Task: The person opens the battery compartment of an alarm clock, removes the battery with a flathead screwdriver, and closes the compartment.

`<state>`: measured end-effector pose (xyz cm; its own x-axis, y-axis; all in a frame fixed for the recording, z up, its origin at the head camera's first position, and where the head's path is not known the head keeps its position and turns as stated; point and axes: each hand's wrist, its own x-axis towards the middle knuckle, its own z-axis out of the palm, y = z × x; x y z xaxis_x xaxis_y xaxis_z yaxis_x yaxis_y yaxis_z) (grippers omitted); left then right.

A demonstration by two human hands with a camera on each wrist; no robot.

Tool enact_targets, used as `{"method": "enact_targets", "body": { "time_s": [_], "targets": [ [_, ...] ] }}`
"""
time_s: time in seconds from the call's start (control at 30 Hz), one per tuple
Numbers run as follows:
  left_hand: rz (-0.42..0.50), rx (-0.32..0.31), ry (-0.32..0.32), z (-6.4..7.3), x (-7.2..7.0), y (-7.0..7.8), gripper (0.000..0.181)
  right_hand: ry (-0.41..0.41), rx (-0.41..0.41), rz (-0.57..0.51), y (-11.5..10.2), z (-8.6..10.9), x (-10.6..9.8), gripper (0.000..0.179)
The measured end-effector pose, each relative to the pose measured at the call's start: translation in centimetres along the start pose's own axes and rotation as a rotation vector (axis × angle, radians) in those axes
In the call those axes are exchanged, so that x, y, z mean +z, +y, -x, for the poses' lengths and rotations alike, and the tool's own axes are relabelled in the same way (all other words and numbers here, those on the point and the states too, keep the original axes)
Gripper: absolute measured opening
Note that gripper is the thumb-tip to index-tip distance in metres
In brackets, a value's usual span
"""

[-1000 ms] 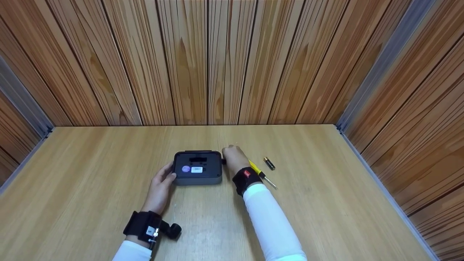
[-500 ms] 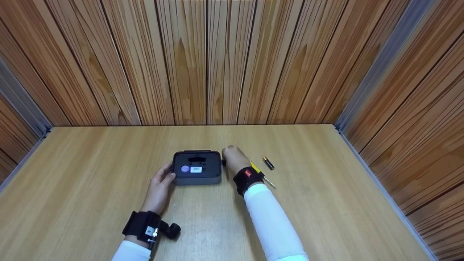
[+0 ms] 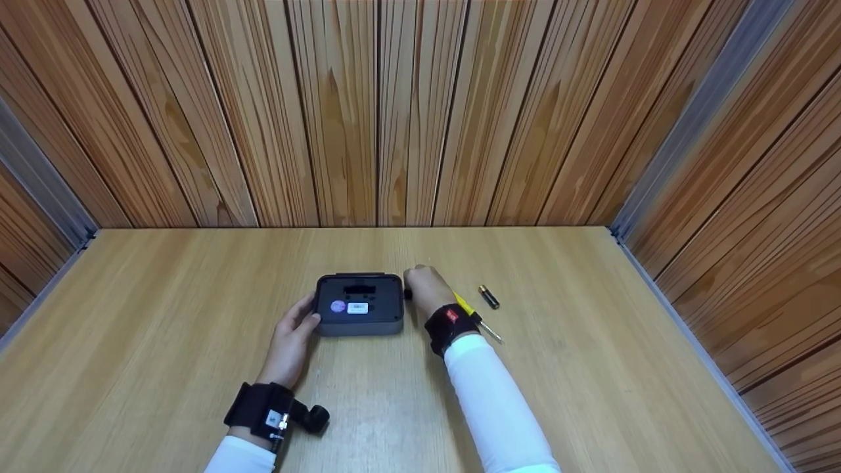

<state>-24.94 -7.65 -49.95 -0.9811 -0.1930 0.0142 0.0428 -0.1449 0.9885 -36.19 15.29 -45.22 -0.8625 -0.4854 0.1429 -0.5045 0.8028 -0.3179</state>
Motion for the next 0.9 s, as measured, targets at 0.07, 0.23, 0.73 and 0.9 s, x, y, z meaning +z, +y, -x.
{"method": "enact_targets", "body": {
  "time_s": [0.07,0.23,0.73,0.9],
  "targets": [
    [0.006,-0.001,0.0,0.0,0.0,0.0,0.053,0.009,-0.013,0.018,0.0,0.0,-0.2,0.018],
    [0.017,-0.012,0.001,0.0,0.1,0.0,0.052,0.03,-0.036,0.051,0.1,-0.2,-1.0,0.011],
    [0.053,-0.029,0.0,0.0,0.1,0.2,0.053,0.105,-0.076,-0.005,-1.5,-1.3,-3.1,0.02],
    [0.024,-0.029,0.005,0.1,0.1,0.1,0.053,0.121,-0.114,-0.013,-2.9,-1.6,-2.9,0.02]
  ]
}}
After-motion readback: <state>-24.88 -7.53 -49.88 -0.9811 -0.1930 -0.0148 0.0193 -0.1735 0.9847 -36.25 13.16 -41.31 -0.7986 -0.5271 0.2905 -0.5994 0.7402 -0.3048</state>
